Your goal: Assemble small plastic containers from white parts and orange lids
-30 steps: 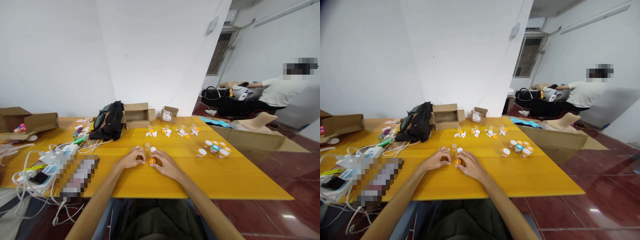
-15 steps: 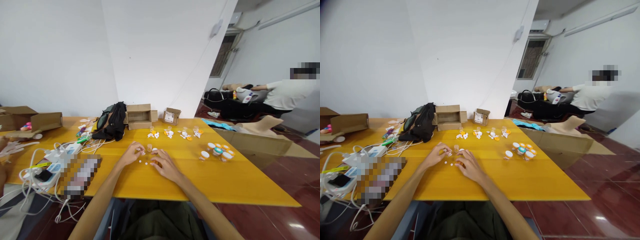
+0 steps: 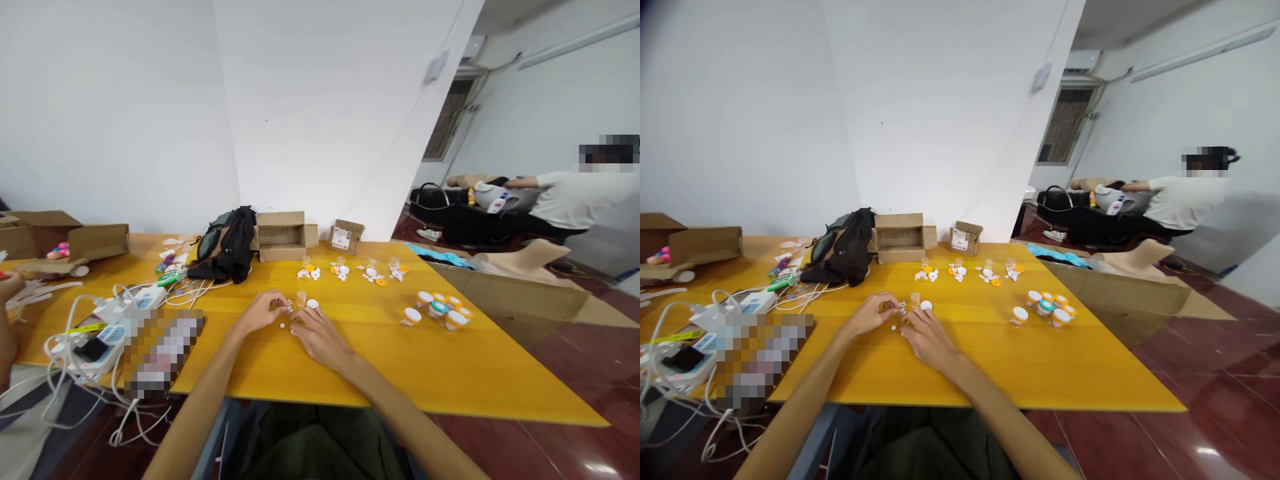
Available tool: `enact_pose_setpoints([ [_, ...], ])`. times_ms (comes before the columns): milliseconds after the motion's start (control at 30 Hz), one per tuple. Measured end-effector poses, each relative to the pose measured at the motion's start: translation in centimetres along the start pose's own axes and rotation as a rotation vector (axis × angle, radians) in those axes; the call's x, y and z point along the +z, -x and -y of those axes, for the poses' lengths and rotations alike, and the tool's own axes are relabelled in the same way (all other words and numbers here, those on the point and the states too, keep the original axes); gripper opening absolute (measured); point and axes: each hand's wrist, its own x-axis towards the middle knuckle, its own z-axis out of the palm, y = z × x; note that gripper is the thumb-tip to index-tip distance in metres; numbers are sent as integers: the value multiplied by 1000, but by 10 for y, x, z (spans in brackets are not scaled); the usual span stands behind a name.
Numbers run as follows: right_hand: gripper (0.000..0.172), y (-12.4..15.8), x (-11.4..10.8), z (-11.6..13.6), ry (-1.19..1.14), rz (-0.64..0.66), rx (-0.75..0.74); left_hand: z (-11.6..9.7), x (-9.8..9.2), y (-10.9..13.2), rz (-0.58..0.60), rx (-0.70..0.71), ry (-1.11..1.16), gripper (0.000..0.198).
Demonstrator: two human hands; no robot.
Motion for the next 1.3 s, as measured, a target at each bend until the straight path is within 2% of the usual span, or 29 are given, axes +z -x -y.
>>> enact_pose_setpoints([
  [167, 22, 0, 2, -2, 13, 5, -30, 1, -6, 4, 218, -105, 158, 11],
  [300, 17, 1, 4, -3, 20, -22, 5, 7, -5, 4, 295, -140, 195, 20],
  [433, 17, 2, 7, -4, 18, -21, 39, 9, -3, 3, 292, -122, 161, 16],
  [600, 17, 3, 11, -6, 65, -28, -22, 6, -1, 3, 283, -62, 143, 12],
  [800, 13, 3, 9, -3, 119, -57, -84, 1, 4, 4, 258, -80, 174, 14],
  [967, 14, 9, 2, 4, 105, -11, -75, -3, 9, 4, 212, -73, 180, 19],
  [1167, 18, 25, -13, 13, 130, 45, -49, -6, 18, 2, 202, -5, 213, 12],
  [1300, 21, 40, -21, 16, 110, 28, 9, -7, 26, 1, 217, -6, 238, 10],
])
